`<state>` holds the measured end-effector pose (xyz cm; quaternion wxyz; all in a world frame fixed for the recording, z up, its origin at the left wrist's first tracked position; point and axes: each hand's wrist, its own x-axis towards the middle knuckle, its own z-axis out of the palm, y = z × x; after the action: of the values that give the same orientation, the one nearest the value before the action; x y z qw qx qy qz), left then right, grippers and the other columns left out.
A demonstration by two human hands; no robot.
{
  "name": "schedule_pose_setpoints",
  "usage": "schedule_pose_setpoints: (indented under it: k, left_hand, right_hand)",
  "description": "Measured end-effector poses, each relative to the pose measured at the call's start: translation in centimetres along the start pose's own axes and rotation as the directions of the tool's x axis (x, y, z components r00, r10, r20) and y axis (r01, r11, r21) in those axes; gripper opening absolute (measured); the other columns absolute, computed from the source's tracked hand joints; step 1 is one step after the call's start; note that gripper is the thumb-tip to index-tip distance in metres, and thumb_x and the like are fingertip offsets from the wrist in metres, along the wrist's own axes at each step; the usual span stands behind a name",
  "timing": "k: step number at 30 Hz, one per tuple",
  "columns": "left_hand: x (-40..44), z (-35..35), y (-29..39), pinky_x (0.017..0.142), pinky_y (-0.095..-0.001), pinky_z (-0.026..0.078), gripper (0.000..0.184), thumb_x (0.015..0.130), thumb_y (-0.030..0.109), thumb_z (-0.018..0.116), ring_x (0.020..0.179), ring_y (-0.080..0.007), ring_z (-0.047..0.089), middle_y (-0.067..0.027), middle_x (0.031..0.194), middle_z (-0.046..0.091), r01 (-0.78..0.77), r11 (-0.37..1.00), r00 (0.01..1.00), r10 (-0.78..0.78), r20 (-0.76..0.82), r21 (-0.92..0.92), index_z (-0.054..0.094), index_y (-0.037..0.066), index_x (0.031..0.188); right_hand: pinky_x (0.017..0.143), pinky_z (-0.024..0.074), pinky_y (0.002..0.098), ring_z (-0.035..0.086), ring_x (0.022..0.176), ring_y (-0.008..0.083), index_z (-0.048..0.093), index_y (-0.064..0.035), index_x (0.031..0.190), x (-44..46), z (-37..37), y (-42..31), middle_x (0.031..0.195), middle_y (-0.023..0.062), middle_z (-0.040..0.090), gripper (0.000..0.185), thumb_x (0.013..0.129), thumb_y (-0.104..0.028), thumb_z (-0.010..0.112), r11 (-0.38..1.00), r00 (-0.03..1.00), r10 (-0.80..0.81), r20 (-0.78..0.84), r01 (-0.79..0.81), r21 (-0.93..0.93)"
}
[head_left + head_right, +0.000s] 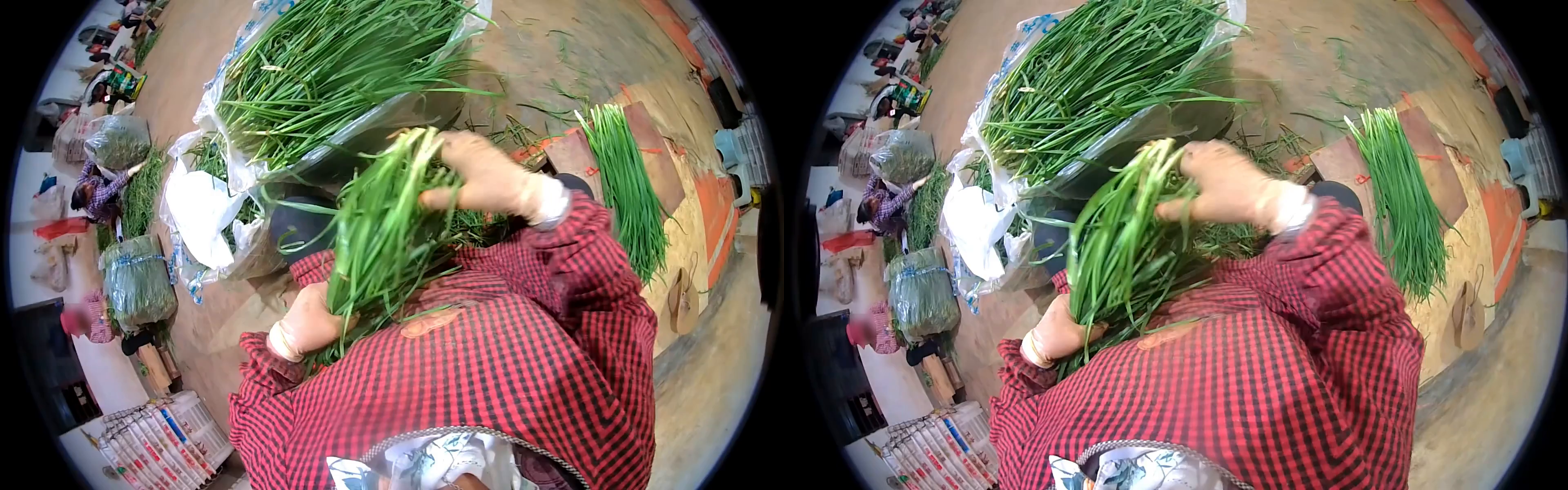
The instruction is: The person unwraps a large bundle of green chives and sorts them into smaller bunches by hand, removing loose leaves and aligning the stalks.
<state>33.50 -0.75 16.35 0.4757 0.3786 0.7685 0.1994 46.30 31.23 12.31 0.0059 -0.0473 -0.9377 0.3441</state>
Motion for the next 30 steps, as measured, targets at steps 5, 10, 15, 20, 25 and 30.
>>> schedule_pose_setpoints:
  k: [5,10,15,20,25,30]
  left_hand:
    - [0.0,-0.4,1.8,0.08,-0.0348,0.051,0.044,0.073,0.005,0.071,0.088,-0.0275,0.068,-0.0186,0.097,0.069,-0.136,0.973,0.985,0.153,-0.083,0.188,0.062,0.003,0.116]
    - [-1.2,-1.6,1.6,0.073,-0.042,0.052,0.07,0.069,0.01,0.07,0.086,-0.036,0.065,-0.0165,0.1,0.065,-0.077,0.825,0.95,0.231,-0.209,0.56,0.049,0.013,0.136]
    - [-1.0,-1.6,1.2,0.06,-0.0418,0.051,0.089,0.059,0.007,0.065,0.072,-0.0314,0.065,-0.0114,0.09,0.061,0.001,0.644,0.943,0.255,-0.215,0.765,0.041,0.02,0.145]
    - [-1.1,-1.7,2.3,0.06,-0.0409,0.052,0.092,0.059,0.006,0.065,0.073,-0.0311,0.065,-0.0123,0.093,0.061,-0.027,0.621,0.948,0.264,-0.177,0.783,0.04,0.022,0.145]
    - [-1.9,-2.0,2.7,0.061,-0.0404,0.053,0.093,0.058,0.005,0.067,0.076,-0.0306,0.065,-0.0134,0.097,0.061,-0.008,0.608,0.955,0.241,-0.175,0.794,0.038,0.022,0.146]
    - [-1.9,-2.2,3.7,0.062,-0.0414,0.054,0.093,0.059,0.008,0.072,0.081,-0.0306,0.066,-0.0138,0.095,0.06,-0.035,0.575,0.979,0.183,-0.086,0.817,0.039,0.02,0.145]
  right_hand:
    - [0.086,0.0488,0.0453,0.062,0.091,0.0404,0.064,-0.0008,0.099,1.6,6.0,0.5,0.093,0.0236,0.065,0.032,0.079,-0.026,0.062,0.998,0.994,0.055,-0.091,-0.057,-0.017]
    - [0.067,0.0532,0.0453,0.066,0.069,0.0369,0.064,-0.0003,0.088,-1.4,5.9,1.7,0.074,0.0173,0.066,0.022,0.08,-0.02,0.059,0.957,0.989,0.146,-0.012,-0.144,-0.253]
    - [0.064,0.0508,0.0468,0.065,0.071,0.0361,0.054,-0.0088,0.107,-3.1,4.8,6.2,0.074,0.0161,0.065,0.026,0.081,-0.011,0.059,0.926,0.962,0.246,-0.12,-0.269,-0.263]
    - [0.072,0.0498,0.0477,0.065,0.084,0.0381,0.059,-0.0125,0.105,-2.2,2.6,10.6,0.084,0.0181,0.066,0.022,0.083,-0.012,0.057,0.89,0.866,0.367,-0.34,-0.433,-0.14]
    - [0.08,0.05,0.0439,0.064,0.099,0.0367,0.059,-0.013,0.12,-2.1,0.8,13.5,0.101,0.0205,0.067,0.032,0.09,-0.024,0.058,0.827,0.835,0.476,-0.275,-0.532,-0.183]
    - [0.103,0.0415,0.0356,0.051,0.124,0.0319,0.032,0.0055,0.142,-0.4,2.9,4.8,0.137,0.0212,0.05,0.094,0.082,-0.06,0.064,0.85,0.927,0.231,0.296,-0.34,0.402]
